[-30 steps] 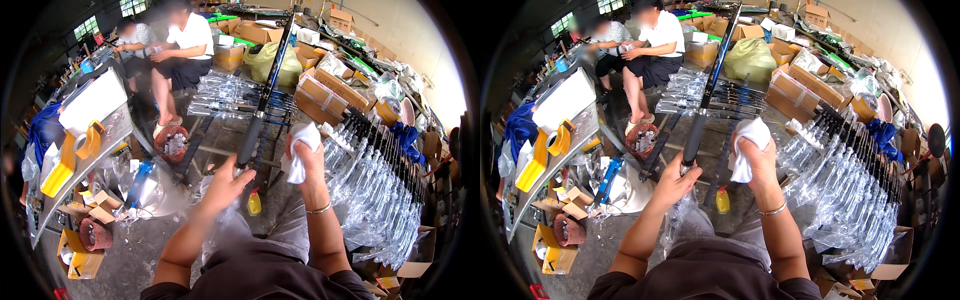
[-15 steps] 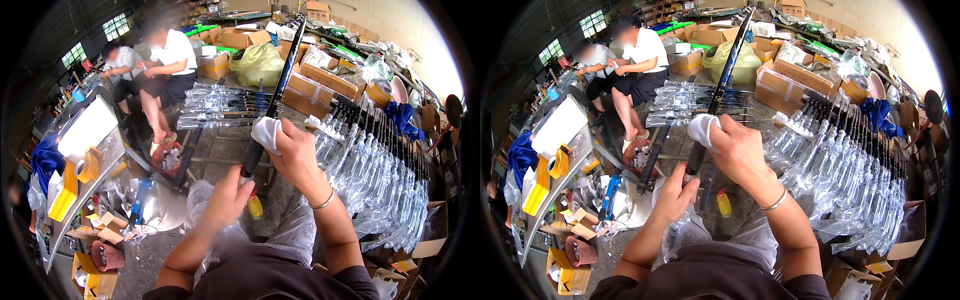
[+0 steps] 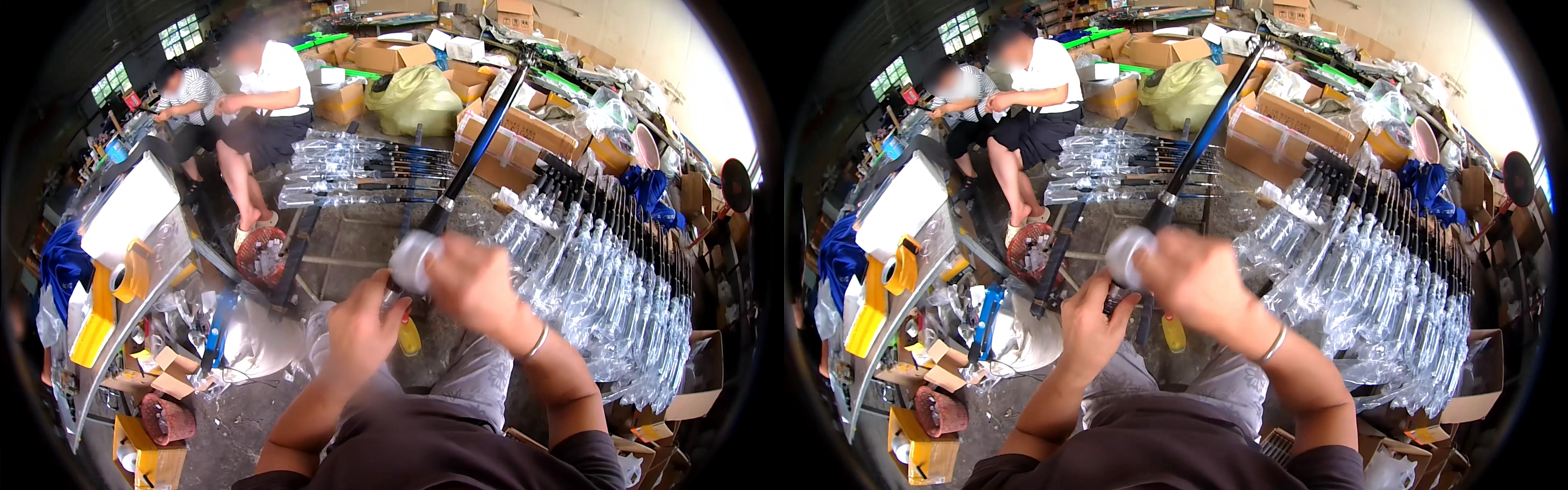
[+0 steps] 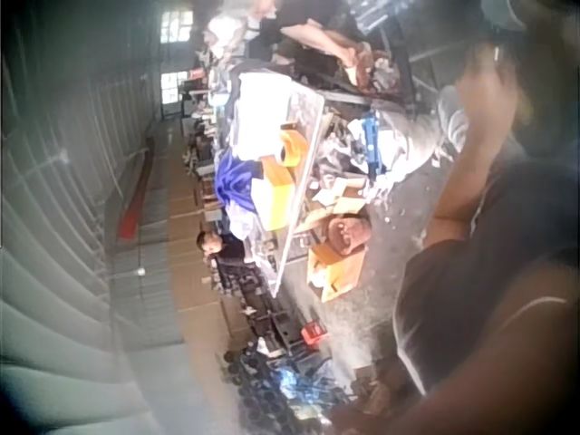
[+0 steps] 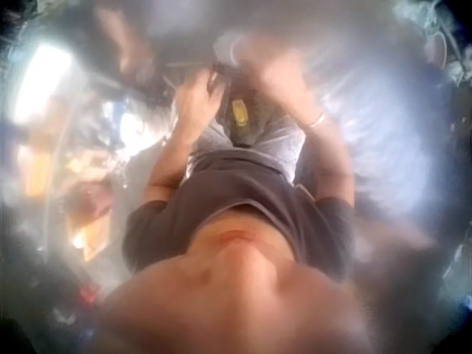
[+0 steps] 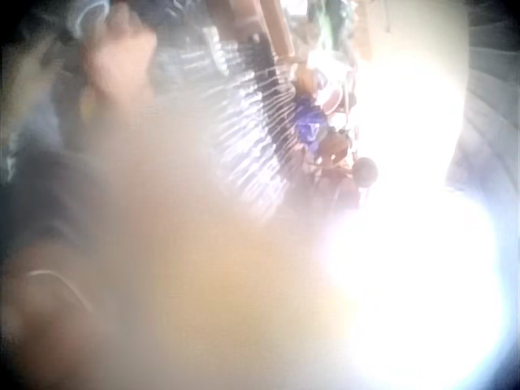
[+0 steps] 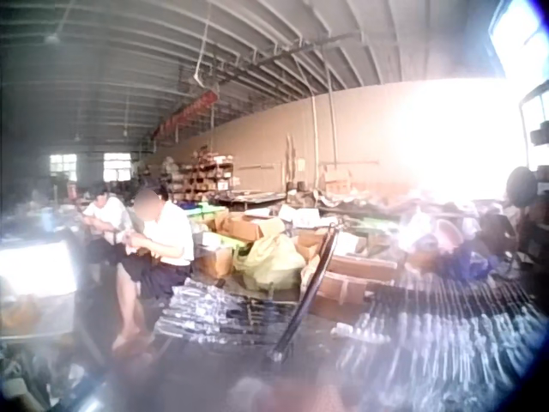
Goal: The person wipes the handle and shaft of a fishing rod with a white cloth. They repeatedly pick up rods from a metal rack, clean them, and place them back. The workspace is cluttered with boxes and plastic-wrapped items.
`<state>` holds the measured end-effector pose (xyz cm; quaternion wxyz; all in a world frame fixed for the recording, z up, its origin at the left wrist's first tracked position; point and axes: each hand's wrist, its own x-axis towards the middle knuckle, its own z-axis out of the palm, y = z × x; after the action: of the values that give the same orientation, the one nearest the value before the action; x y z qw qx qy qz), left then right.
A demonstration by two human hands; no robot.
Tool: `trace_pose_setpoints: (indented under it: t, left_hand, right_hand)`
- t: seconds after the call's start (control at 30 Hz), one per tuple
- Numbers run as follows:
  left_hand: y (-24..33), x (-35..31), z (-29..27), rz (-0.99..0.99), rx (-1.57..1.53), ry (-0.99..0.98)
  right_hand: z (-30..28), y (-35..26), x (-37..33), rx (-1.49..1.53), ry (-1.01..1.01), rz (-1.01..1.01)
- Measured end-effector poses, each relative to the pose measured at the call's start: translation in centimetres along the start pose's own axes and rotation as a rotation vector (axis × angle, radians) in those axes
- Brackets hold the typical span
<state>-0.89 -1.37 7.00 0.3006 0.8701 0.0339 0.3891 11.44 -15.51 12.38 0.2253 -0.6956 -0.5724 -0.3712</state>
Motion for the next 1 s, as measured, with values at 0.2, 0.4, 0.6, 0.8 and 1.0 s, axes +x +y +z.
trace_pose_setpoints:
  t: [0.2, 0.4, 0.6, 0.8, 1.0]
  left_hand:
    - [-0.1, -0.1, 0.6, -0.068, -0.142, -0.024]
    - [-0.5, 0.0, 0.6, -0.356, -0.397, -0.151]
    - [-2.3, -0.1, 1.1, -0.396, -0.478, -0.112]
    - [0.3, 2.1, 1.2, -0.595, -0.776, -0.164]
    - [0.9, 4.0, 2.3, -0.611, -0.854, -0.202]
  right_hand:
    - [0.4, -1.1, -1.1, 0.171, -0.075, 0.083]
    - [0.4, 1.6, -2.7, 0.874, 0.019, 0.654]
    - [3.2, 0.6, -8.1, 1.727, 0.042, 1.281]
    - [1.0, 0.1, -6.9, 1.724, -0.175, 0.978]
    - [2.1, 2.3, -9.3, 1.728, -0.097, 1.192]
